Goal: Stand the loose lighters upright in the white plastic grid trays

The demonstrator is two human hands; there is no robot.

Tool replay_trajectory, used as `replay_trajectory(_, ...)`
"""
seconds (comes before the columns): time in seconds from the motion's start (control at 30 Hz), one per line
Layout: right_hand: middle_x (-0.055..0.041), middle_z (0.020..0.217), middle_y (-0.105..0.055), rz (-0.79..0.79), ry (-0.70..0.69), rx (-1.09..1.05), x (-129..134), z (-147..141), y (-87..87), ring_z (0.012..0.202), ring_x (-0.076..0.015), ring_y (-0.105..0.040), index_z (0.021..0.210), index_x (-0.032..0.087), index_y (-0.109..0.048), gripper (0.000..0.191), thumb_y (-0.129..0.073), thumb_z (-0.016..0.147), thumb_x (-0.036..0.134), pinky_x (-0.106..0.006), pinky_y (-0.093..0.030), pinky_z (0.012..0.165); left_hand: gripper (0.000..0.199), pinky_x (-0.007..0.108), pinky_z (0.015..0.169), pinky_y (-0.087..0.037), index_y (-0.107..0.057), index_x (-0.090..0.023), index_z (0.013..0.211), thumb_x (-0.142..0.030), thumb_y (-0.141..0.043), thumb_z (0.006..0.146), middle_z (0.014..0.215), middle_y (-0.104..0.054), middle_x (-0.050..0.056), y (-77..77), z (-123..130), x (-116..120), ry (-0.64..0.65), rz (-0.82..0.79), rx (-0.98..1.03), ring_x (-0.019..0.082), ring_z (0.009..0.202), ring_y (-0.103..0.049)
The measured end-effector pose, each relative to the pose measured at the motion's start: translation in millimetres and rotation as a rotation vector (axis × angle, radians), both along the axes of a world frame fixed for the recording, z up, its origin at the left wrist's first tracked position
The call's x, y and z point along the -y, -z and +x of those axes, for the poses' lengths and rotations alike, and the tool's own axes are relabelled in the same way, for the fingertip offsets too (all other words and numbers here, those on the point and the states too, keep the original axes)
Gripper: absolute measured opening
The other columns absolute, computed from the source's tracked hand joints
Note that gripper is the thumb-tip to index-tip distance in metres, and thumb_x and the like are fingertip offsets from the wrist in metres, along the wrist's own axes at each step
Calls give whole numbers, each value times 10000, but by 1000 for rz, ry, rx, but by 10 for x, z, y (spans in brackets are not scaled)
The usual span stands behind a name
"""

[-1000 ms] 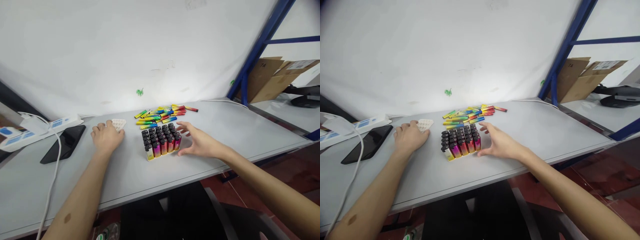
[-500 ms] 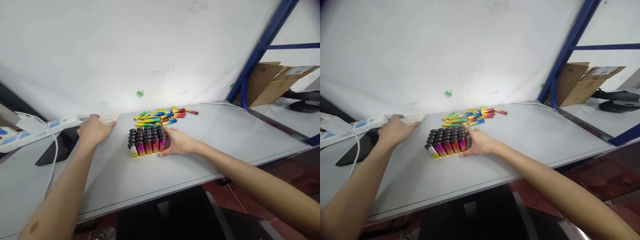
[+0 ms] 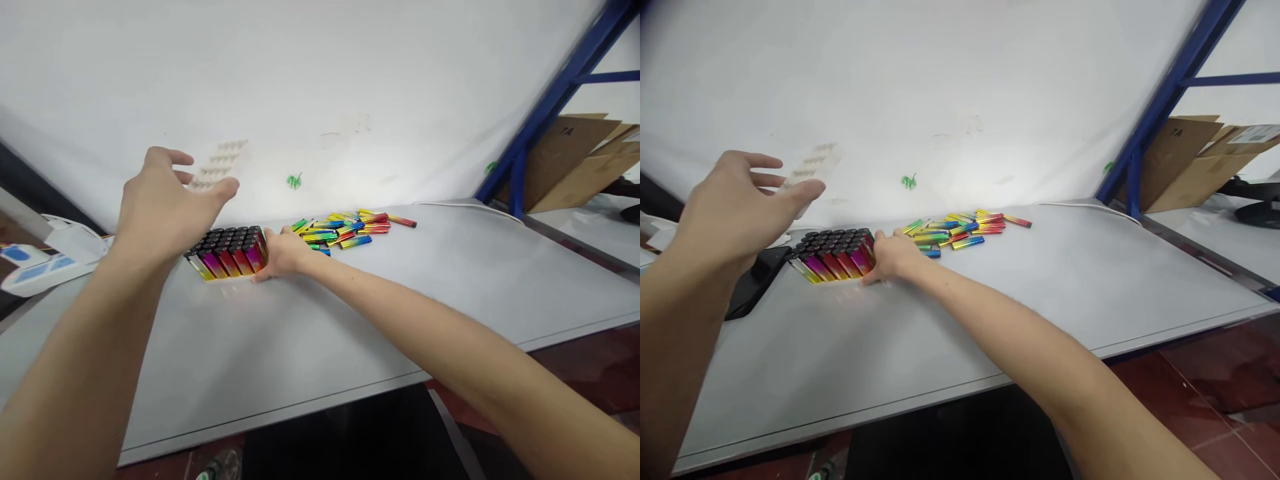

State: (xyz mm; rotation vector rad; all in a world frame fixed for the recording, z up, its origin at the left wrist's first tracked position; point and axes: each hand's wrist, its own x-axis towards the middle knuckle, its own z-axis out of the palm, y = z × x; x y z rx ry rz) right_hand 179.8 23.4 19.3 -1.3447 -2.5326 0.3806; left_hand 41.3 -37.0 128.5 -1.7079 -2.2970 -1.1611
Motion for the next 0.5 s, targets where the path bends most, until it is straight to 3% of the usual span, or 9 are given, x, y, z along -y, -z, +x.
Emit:
replay_trajectory(0.17, -179, 1102, -695, 53, -49, 59, -342, -253, -56, 1226, -390, -516, 1191, 85, -561, 817, -854, 623, 594, -428, -465, 1000, 780, 538, 999, -509, -511, -183, 1404, -549, -736, 753, 1299, -650, 106, -3, 95, -10, 55, 5, -21, 342, 1191, -619)
replay_trajectory(0.33, -187, 1170, -673, -18, -7, 55, -564, -346, -118, 1267, -397, -481, 1222, 85, -547, 833, -881, 605, 533, -432, -476, 996, 760, 508, 1020, -491, -491, -167, 1404, -527, -732, 780, 1330, -617, 106, 52, 129, -15, 119, 14, -11, 325, 1225, -577)
replay_trajectory(0.5, -164, 1137, -684, 27, -43, -10, -765, -420, -18, 1249, -399, -501, 1222, 114, -582, 811, -890, 589, 516, -456, -436, 1023, 669, 480, 1055, -454, -477, -191, 1364, -527, -687, 825, 1312, -599, 102, 195, 134, -19, 194, 51, -20, 314, 1264, -531)
